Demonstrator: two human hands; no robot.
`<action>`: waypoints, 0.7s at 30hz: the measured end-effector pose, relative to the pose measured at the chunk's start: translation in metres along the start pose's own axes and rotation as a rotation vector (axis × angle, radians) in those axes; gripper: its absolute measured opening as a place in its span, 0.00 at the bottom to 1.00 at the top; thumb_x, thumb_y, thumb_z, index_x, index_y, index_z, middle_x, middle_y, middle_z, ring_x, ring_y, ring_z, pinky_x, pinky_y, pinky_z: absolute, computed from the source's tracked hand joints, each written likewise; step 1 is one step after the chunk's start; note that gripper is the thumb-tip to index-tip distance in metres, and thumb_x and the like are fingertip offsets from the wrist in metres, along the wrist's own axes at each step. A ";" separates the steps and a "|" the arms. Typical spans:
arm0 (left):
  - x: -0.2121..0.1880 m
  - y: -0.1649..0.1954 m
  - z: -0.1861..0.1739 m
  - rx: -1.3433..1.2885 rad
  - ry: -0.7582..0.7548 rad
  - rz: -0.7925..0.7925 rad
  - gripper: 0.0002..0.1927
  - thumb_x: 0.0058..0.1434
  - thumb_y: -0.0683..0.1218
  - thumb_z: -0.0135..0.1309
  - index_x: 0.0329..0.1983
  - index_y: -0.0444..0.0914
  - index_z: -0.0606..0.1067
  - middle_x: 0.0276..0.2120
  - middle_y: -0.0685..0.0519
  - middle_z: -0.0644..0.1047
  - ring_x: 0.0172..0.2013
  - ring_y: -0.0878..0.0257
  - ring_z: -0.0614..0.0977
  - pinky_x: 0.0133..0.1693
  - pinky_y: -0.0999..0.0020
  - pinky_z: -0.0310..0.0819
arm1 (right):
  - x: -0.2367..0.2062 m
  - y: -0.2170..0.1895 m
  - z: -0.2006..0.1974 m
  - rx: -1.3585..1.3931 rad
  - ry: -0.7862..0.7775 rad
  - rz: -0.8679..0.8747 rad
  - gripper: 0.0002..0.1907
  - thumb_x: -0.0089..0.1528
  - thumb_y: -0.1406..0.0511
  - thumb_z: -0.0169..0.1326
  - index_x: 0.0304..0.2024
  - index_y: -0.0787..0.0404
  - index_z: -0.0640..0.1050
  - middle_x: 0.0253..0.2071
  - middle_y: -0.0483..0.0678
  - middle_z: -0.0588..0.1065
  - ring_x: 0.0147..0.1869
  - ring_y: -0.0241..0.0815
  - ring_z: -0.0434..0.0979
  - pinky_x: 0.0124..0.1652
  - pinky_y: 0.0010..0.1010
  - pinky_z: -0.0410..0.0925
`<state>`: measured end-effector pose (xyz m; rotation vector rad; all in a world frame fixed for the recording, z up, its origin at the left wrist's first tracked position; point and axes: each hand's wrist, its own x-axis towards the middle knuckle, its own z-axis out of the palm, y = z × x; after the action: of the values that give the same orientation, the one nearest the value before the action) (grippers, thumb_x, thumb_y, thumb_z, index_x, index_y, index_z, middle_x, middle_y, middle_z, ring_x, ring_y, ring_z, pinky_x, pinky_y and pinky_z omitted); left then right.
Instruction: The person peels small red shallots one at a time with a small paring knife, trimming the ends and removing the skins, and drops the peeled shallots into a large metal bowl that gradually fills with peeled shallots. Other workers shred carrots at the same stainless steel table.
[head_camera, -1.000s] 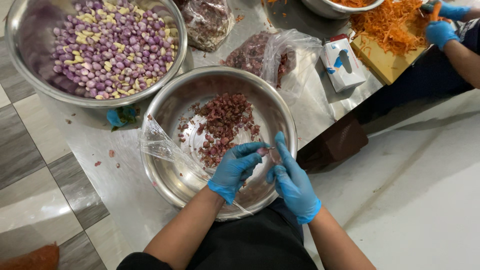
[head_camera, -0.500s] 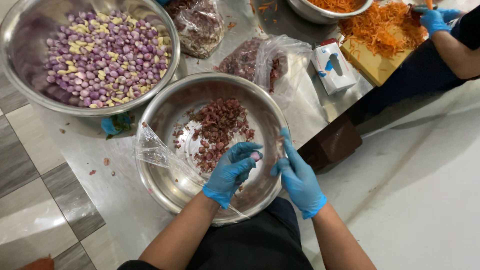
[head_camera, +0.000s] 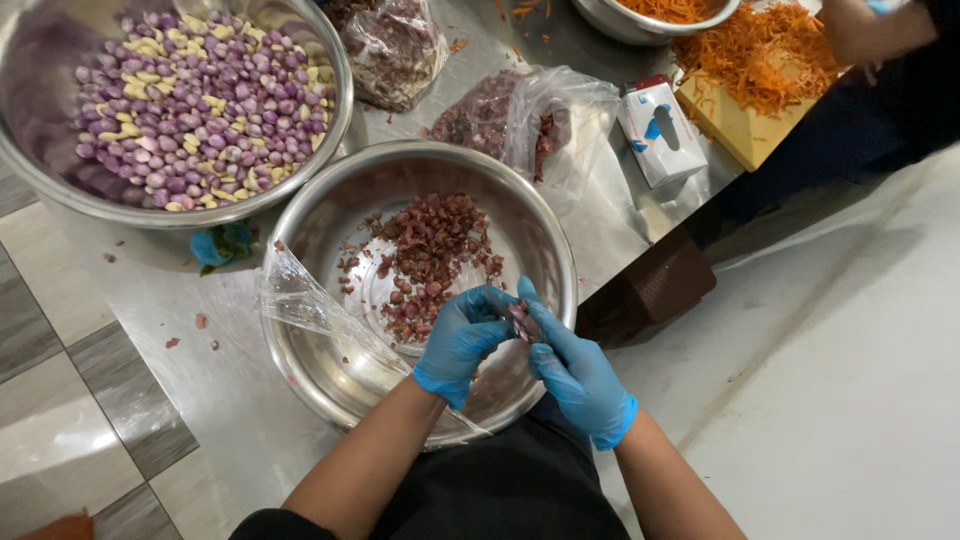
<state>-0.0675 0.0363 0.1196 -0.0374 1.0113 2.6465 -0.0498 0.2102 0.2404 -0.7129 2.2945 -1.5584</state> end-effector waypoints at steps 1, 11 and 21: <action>0.002 0.000 0.000 0.019 0.023 -0.003 0.09 0.59 0.34 0.60 0.43 0.36 0.79 0.37 0.53 0.82 0.31 0.71 0.80 0.30 0.79 0.70 | 0.000 0.003 0.001 0.020 0.027 0.017 0.30 0.71 0.73 0.43 0.76 0.65 0.57 0.75 0.50 0.62 0.68 0.39 0.66 0.63 0.29 0.60; 0.006 -0.002 0.011 0.047 0.000 -0.020 0.10 0.61 0.38 0.62 0.46 0.37 0.80 0.37 0.58 0.81 0.32 0.75 0.77 0.32 0.80 0.68 | 0.004 0.058 -0.005 0.459 0.294 0.426 0.24 0.71 0.66 0.44 0.69 0.64 0.66 0.34 0.43 0.72 0.29 0.29 0.63 0.29 0.19 0.60; 0.012 0.011 -0.111 0.361 0.501 -0.364 0.18 0.63 0.58 0.58 0.48 0.44 0.83 0.40 0.57 0.80 0.29 0.70 0.72 0.34 0.69 0.70 | 0.035 0.150 0.024 0.008 -0.193 0.545 0.27 0.68 0.60 0.50 0.69 0.59 0.71 0.32 0.42 0.72 0.36 0.30 0.68 0.38 0.23 0.68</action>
<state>-0.0911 -0.0404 0.0416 -0.7562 1.4589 2.1289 -0.1037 0.2165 0.0945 -0.1905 2.0983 -1.1861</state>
